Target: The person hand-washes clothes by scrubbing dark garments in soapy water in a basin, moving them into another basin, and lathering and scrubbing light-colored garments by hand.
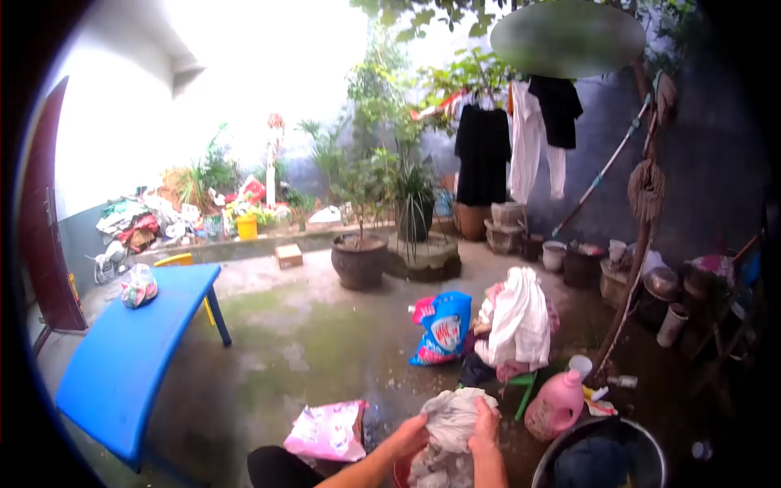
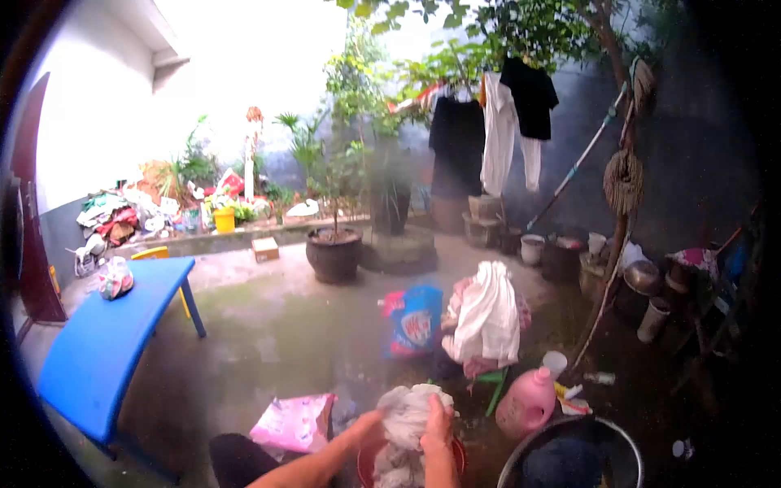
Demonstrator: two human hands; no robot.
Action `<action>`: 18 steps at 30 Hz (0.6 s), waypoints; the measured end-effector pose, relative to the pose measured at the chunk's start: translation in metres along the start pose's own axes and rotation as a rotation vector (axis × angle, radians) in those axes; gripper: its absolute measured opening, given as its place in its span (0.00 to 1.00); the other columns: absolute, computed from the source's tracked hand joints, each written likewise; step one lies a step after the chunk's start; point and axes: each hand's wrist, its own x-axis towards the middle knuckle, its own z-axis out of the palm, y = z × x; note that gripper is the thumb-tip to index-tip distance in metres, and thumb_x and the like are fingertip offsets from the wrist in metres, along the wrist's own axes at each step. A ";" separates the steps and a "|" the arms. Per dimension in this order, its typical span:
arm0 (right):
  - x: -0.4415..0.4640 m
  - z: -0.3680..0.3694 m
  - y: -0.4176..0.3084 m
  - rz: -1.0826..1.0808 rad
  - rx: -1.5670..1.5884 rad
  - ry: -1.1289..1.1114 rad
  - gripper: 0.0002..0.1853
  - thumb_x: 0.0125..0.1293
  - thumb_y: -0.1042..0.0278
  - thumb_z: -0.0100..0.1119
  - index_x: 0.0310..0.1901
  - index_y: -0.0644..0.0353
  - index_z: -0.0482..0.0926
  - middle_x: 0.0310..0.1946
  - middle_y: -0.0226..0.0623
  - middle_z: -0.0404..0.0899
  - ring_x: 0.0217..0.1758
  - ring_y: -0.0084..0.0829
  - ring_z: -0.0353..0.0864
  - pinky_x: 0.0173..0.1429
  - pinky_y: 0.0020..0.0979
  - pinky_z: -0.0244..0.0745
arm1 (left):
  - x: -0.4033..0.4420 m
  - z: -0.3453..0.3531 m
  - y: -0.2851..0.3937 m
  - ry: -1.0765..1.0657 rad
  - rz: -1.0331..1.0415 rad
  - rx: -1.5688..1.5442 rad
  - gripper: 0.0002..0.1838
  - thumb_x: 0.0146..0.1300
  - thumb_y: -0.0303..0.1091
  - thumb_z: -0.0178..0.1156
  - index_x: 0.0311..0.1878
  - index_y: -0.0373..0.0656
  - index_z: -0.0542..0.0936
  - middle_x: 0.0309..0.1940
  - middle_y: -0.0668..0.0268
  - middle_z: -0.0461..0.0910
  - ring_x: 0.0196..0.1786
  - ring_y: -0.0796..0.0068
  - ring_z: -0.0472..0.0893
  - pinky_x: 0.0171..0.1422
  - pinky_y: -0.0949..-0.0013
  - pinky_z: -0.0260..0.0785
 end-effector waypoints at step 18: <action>0.014 -0.193 0.104 0.386 -0.049 0.133 0.29 0.65 0.48 0.54 0.63 0.58 0.70 0.58 0.41 0.74 0.60 0.39 0.73 0.61 0.44 0.69 | 0.018 -0.066 -0.031 0.374 0.206 0.371 0.20 0.58 0.27 0.53 0.55 0.41 0.76 0.51 0.54 0.77 0.56 0.59 0.77 0.59 0.56 0.72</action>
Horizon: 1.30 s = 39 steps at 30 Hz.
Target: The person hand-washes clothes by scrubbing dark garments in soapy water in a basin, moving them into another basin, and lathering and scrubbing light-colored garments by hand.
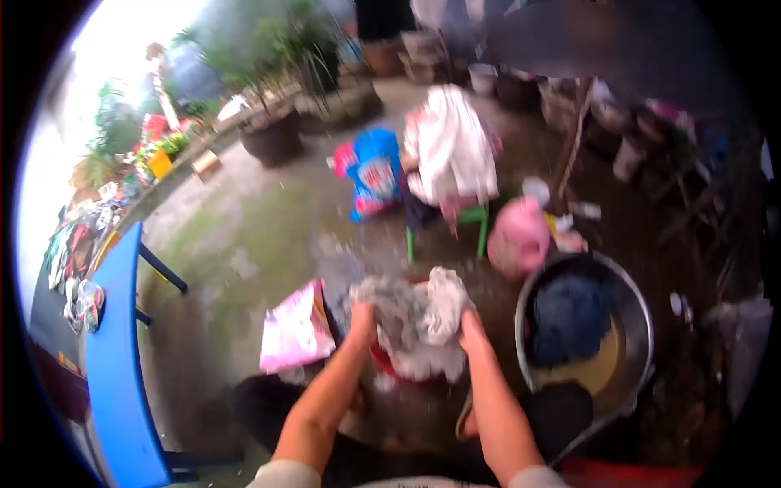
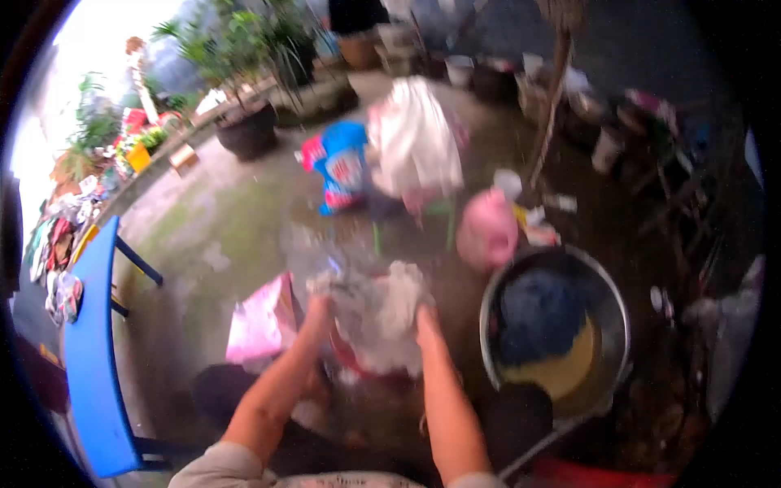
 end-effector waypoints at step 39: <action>-0.025 -0.041 0.148 -0.371 0.252 -0.276 0.30 0.67 0.58 0.56 0.66 0.61 0.61 0.59 0.33 0.67 0.62 0.29 0.67 0.67 0.32 0.65 | -0.122 0.109 -0.034 -0.654 0.399 1.517 0.27 0.42 0.45 0.67 0.49 0.49 0.82 0.39 0.54 0.83 0.45 0.51 0.82 0.53 0.55 0.74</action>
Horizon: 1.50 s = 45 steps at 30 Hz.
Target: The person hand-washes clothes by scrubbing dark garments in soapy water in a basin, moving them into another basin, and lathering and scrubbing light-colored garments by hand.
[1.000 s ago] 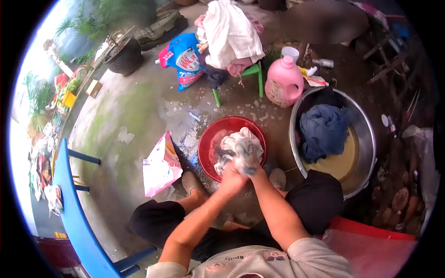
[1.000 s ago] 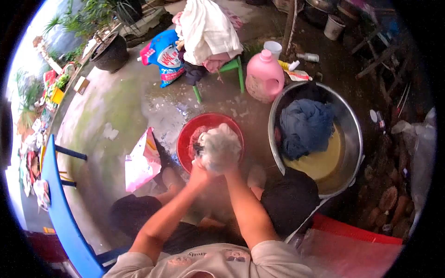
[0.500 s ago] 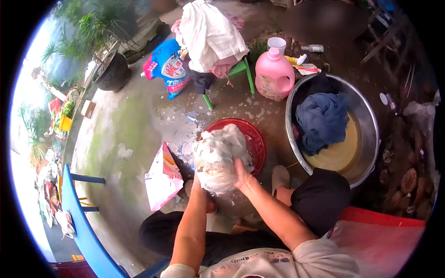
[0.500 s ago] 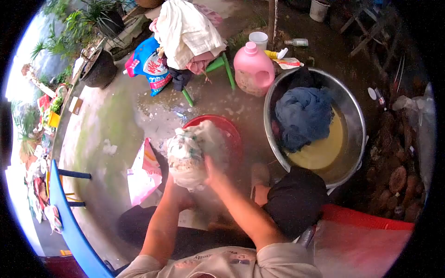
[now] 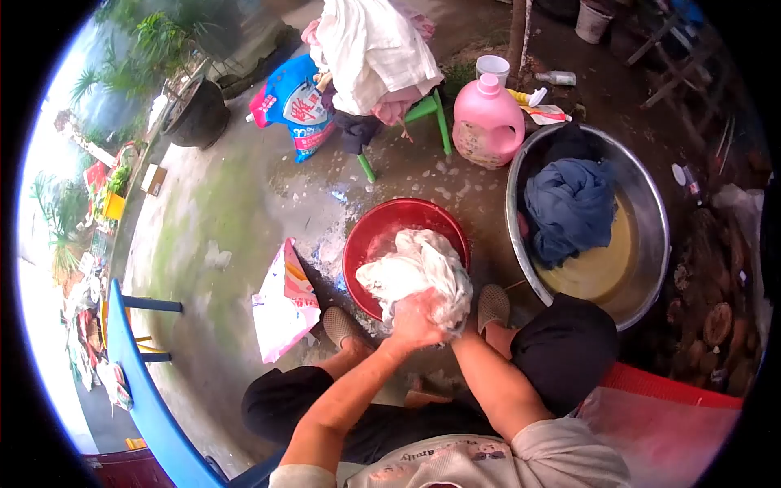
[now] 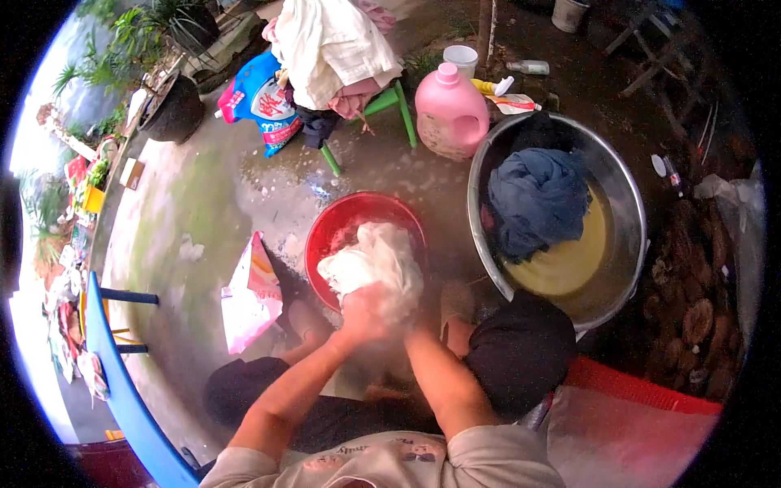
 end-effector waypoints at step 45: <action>0.057 0.141 -0.228 -0.149 -0.436 0.200 0.04 0.54 0.75 0.56 0.31 0.63 0.78 0.30 0.35 0.78 0.34 0.26 0.77 0.38 0.27 0.71 | 0.002 -0.077 -0.114 0.737 -0.474 -0.438 0.13 0.54 0.26 0.53 0.43 0.36 0.79 0.34 0.53 0.82 0.37 0.65 0.80 0.46 0.65 0.71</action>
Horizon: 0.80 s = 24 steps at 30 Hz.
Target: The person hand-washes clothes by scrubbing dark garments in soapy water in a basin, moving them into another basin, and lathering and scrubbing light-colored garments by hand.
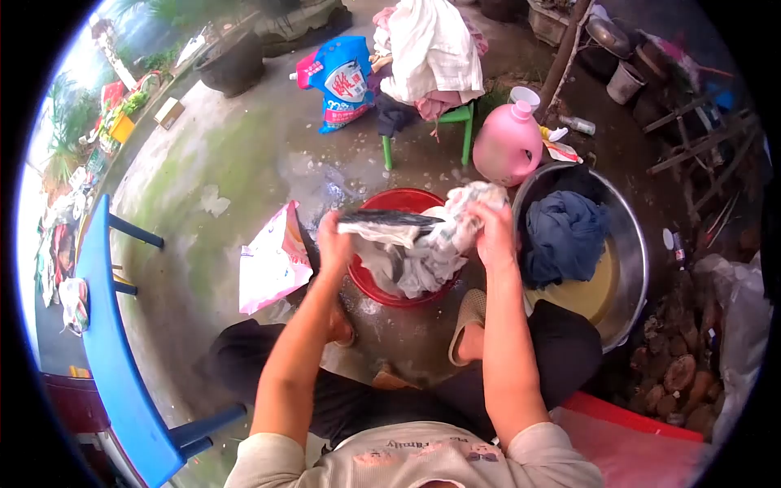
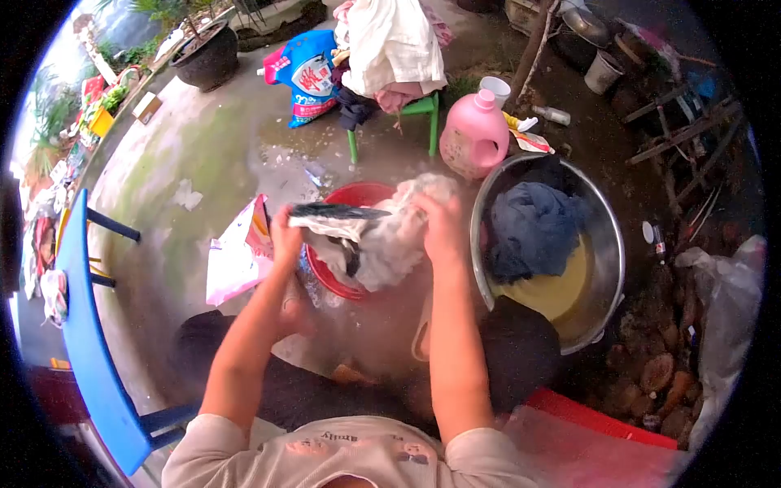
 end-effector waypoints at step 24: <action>-0.007 0.048 -0.013 0.214 0.407 -0.131 0.27 0.48 0.86 0.40 0.54 0.67 0.71 0.46 0.39 0.76 0.49 0.35 0.79 0.52 0.34 0.77 | -0.061 0.053 0.016 -0.519 0.172 0.003 0.39 0.53 0.39 0.66 0.67 0.41 0.62 0.58 0.45 0.70 0.66 0.49 0.67 0.68 0.57 0.60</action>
